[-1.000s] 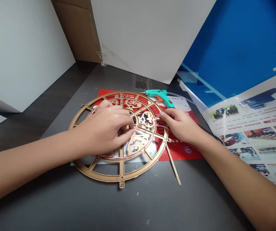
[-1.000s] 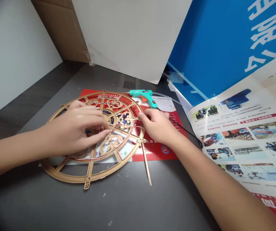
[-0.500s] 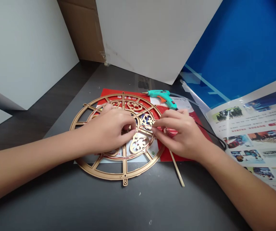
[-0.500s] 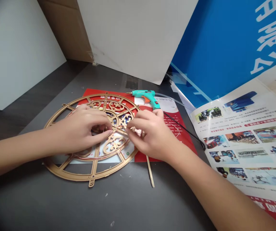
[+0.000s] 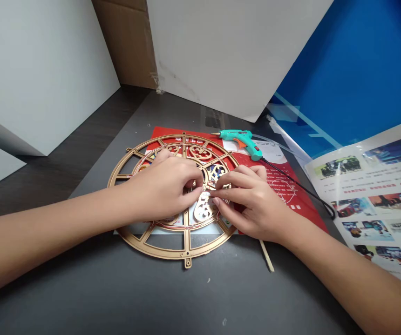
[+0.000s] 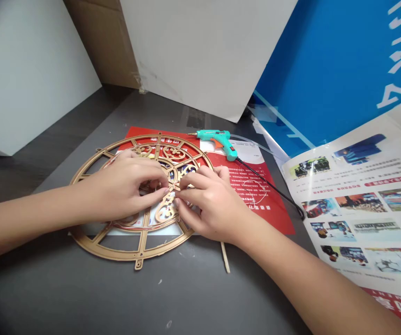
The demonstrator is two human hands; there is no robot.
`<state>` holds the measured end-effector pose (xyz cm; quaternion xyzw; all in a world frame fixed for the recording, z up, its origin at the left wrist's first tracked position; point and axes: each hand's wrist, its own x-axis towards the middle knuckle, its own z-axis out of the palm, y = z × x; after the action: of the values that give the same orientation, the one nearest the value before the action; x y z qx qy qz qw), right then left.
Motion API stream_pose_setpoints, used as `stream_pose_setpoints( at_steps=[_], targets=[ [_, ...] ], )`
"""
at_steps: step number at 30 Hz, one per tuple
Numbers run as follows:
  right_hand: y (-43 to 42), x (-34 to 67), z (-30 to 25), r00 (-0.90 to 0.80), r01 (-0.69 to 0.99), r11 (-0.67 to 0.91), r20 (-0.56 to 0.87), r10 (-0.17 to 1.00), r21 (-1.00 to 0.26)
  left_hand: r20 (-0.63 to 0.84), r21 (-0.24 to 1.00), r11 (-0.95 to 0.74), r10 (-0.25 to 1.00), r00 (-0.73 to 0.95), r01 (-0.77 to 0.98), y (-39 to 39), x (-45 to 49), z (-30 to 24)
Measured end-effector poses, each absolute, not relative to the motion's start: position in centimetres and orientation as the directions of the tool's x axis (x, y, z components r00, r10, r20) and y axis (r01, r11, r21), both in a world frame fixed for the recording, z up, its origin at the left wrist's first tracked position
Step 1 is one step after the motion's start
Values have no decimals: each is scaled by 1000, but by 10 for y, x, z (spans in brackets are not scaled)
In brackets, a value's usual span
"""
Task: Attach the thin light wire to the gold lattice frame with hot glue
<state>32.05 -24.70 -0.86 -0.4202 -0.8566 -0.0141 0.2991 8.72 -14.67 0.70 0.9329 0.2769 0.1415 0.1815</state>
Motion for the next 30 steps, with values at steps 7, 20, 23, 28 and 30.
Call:
stream_pose_setpoints(
  at_steps=[7, 20, 23, 28, 30],
  targets=[
    [-249, 318, -10, -487, 722, 653, 501, 716, -231, 125, 419, -766, 580, 805, 487, -147, 89, 9],
    [-251, 319, -12, -473, 749, 644, 556, 683, -155, 115, 407, -772, 574, 811, 489, -148, 90, 11],
    [-250, 320, -10, -471, 755, 641, 567, 675, -137, 121, 401, -777, 570, 813, 485, -148, 91, 11],
    [-252, 318, -9, -482, 746, 643, 528, 699, -170, 135, 393, -787, 561, 817, 475, -148, 89, 9],
    [-252, 317, -9, -486, 739, 647, 518, 703, -185, 140, 390, -791, 557, 819, 472, -148, 88, 9]
  ],
)
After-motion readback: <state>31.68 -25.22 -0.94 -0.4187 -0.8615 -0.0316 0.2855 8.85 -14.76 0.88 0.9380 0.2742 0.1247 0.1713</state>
